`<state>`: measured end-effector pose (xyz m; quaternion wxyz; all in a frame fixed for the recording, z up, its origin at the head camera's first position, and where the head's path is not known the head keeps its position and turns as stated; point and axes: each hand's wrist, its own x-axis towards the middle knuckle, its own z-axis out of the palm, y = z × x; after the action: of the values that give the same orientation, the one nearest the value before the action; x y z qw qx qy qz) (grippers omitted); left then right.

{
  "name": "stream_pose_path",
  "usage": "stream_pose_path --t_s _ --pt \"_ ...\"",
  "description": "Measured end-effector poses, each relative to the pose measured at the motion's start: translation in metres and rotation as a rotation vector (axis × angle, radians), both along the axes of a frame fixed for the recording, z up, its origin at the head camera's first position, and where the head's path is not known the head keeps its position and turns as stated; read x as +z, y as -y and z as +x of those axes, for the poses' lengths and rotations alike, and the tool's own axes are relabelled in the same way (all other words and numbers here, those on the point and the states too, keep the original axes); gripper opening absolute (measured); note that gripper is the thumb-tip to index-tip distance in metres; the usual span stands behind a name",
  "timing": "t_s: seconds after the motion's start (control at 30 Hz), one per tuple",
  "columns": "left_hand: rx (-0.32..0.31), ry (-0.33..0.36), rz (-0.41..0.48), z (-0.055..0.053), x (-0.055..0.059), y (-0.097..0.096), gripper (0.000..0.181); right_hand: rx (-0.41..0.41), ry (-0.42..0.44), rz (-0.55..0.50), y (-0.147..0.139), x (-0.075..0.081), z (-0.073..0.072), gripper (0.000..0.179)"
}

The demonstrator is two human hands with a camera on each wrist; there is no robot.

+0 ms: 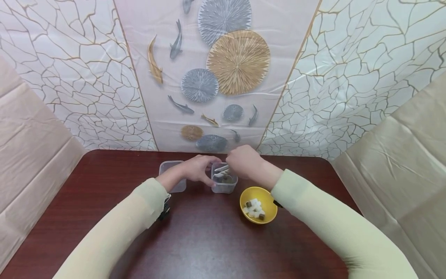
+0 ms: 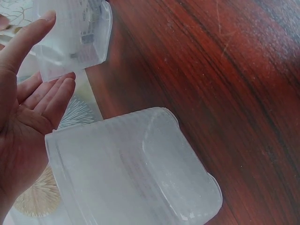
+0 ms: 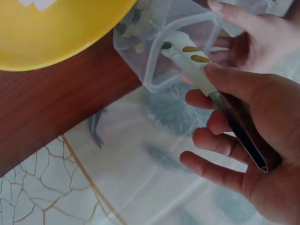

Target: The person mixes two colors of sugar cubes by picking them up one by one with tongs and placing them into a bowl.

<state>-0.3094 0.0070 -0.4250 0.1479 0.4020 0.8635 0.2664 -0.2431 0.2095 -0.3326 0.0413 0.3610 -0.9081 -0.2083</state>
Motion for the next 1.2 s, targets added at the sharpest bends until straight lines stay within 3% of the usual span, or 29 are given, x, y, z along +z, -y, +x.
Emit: stream_pose_path --t_s 0.37,0.6,0.9,1.2 --pt "-0.002 -0.03 -0.005 0.003 0.002 0.0 0.081 0.093 0.012 -0.229 -0.05 0.03 0.033 0.023" --pt "-0.008 -0.013 0.004 0.004 0.003 0.0 0.081 0.065 -0.016 -0.281 -0.083 0.038 0.065 0.028" --pt "0.0 0.004 0.005 0.003 0.004 0.001 0.08 0.087 0.028 -0.249 -0.111 0.032 0.095 0.023" --pt "-0.011 0.003 0.003 0.002 0.004 0.001 0.081 -0.011 0.113 -0.222 -0.115 0.015 0.102 0.024"
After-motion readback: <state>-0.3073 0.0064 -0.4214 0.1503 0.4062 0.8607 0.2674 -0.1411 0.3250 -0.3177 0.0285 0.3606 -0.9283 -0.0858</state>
